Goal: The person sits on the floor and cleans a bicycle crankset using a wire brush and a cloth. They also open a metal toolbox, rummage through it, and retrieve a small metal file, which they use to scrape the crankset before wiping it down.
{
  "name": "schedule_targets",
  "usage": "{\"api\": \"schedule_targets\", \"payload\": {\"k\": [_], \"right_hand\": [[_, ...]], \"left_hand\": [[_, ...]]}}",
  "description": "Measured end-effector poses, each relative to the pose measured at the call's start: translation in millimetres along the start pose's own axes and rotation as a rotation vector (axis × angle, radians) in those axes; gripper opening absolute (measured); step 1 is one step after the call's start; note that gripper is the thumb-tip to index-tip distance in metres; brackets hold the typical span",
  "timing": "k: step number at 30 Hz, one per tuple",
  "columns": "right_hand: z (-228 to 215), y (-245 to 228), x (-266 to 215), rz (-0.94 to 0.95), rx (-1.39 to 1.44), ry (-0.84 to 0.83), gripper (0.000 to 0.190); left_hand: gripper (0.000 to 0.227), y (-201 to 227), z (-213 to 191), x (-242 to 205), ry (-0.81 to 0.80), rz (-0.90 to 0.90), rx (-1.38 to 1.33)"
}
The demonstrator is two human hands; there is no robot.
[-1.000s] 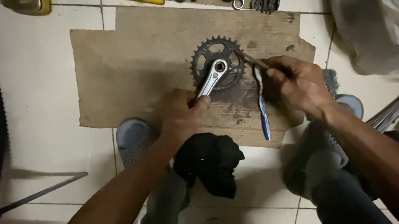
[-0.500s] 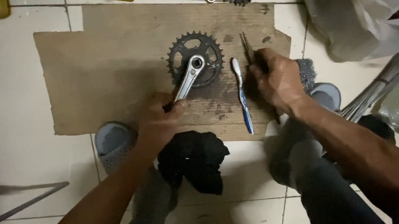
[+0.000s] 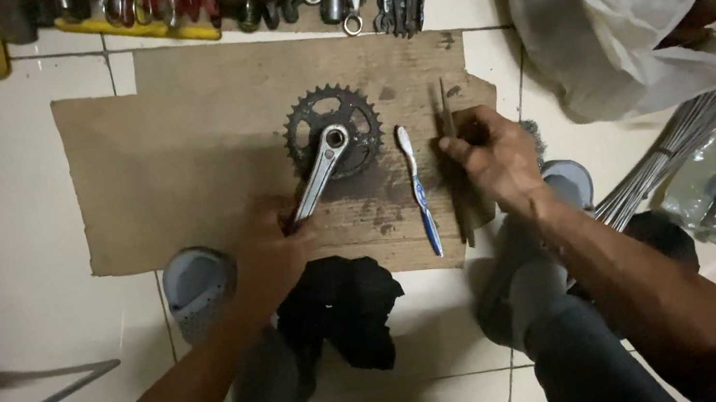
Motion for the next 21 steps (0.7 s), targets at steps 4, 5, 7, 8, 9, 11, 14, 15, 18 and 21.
{"api": "schedule_targets", "payload": {"k": [4,5,7,8,9,11,14,15,18,21], "right_hand": [[-5,-5,-4,0.034,-0.042,-0.033,0.031],[-5,-4,-4,0.017,-0.036,-0.041,0.031],[-5,-1,-2,0.021,-0.051,-0.032,0.031],[-5,1,-1,0.024,-0.068,-0.029,0.032],[-5,-3,-3,0.025,-0.065,-0.027,0.032],[-5,-11,-8,0.013,-0.141,-0.04,0.031],[1,6,1,-0.075,-0.265,-0.024,0.027],[3,13,4,-0.071,-0.264,-0.022,0.027],[14,28,10,-0.108,-0.358,-0.024,0.023],[14,30,7,-0.22,-0.573,0.081,0.019]], "left_hand": [[0.046,-43,1,0,-0.028,-0.183,0.013],[0.064,-70,0,4,-0.02,-0.263,0.116],[0.056,-50,0,2,-0.026,-0.207,0.106],[0.048,-39,0,1,-0.029,-0.155,0.094],[0.048,-44,-2,1,-0.031,-0.153,0.096],[0.052,-56,-3,-1,-0.053,-0.185,0.048],[0.044,-60,-4,0,-0.056,-0.129,-0.006],[0.044,-57,-5,-2,-0.06,-0.13,-0.004],[0.044,-34,-4,-6,-0.095,0.007,0.225],[0.043,1,-3,-8,-0.011,0.009,0.153]]}}
Point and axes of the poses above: each hand's wrist, its own x-axis towards the middle knuckle, its own z-axis out of the palm, y = z × x, the point moved 4 cm from there along x, towards the middle knuckle, and after that the axes turned 6 degrees about -x, right-handed, at the moved point
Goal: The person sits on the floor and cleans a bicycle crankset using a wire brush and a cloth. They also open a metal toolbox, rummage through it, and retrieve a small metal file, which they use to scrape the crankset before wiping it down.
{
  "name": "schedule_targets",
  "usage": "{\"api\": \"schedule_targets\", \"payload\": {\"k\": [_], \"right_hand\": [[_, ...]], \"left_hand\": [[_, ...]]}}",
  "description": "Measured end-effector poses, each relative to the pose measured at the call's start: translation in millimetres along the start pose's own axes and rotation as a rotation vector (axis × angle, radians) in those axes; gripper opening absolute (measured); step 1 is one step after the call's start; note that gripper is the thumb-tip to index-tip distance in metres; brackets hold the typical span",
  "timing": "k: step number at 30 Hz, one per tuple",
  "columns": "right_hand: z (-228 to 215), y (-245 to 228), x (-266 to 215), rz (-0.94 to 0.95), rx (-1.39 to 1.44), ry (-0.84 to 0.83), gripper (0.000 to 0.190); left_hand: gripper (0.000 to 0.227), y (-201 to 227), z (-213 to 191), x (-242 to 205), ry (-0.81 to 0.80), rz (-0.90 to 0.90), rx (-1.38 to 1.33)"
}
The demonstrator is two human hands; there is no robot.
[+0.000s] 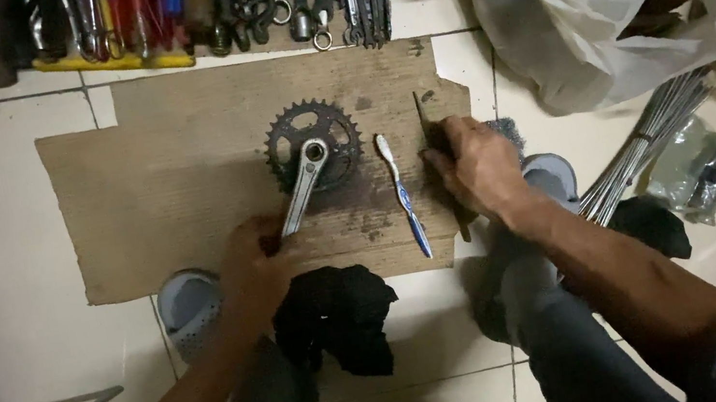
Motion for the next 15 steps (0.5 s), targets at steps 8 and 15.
{"api": "schedule_targets", "payload": {"k": [8,15], "right_hand": [[-37,10,-40,-0.044,-0.52,-0.108,0.081],[-9,20,-38,-0.059,-0.434,0.046,0.03]], "left_hand": [[0.047,51,-3,-6,0.138,0.009,0.128],[0.026,41,26,-13,0.039,-0.059,-0.206]]}}
Point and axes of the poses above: each hand's wrist, its own x-axis towards the middle knuckle, its own z-axis out of the palm, y = z × x, the point moved 4 cm from there along x, towards the middle knuckle, and after that the axes turned 6 degrees about -x, right-handed, at the moved point
